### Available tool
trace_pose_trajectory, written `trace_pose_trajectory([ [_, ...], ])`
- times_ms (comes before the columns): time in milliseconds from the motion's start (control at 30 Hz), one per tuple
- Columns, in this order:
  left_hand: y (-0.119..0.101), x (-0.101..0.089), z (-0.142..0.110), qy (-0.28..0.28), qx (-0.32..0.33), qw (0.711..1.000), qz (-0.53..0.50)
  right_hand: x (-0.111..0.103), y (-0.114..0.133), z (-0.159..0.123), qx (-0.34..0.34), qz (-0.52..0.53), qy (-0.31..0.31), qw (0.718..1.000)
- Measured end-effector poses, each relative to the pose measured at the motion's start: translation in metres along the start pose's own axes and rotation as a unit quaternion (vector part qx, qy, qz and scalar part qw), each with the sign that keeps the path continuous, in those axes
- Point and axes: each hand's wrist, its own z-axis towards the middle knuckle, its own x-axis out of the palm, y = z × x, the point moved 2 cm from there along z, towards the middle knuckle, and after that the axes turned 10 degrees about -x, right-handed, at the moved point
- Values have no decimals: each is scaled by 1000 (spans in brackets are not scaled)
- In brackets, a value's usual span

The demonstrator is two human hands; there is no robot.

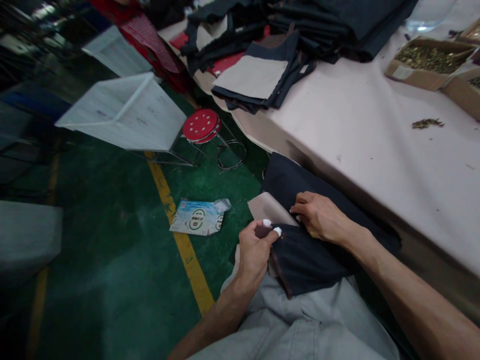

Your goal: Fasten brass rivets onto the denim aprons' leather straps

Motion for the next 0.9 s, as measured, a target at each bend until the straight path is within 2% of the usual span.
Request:
trace_pose_trajectory([
  [333, 1, 6, 5, 9, -4, 998, 55, 3, 13, 21, -61, -148, 120, 980],
  [567, 5, 11, 4, 31, -17, 998, 45, 12, 21, 32, -117, -191, 156, 962],
  [900, 12, 1, -5, 50, -40, 998, -10, 11, 20, 16, -48, -190, 138, 971],
])
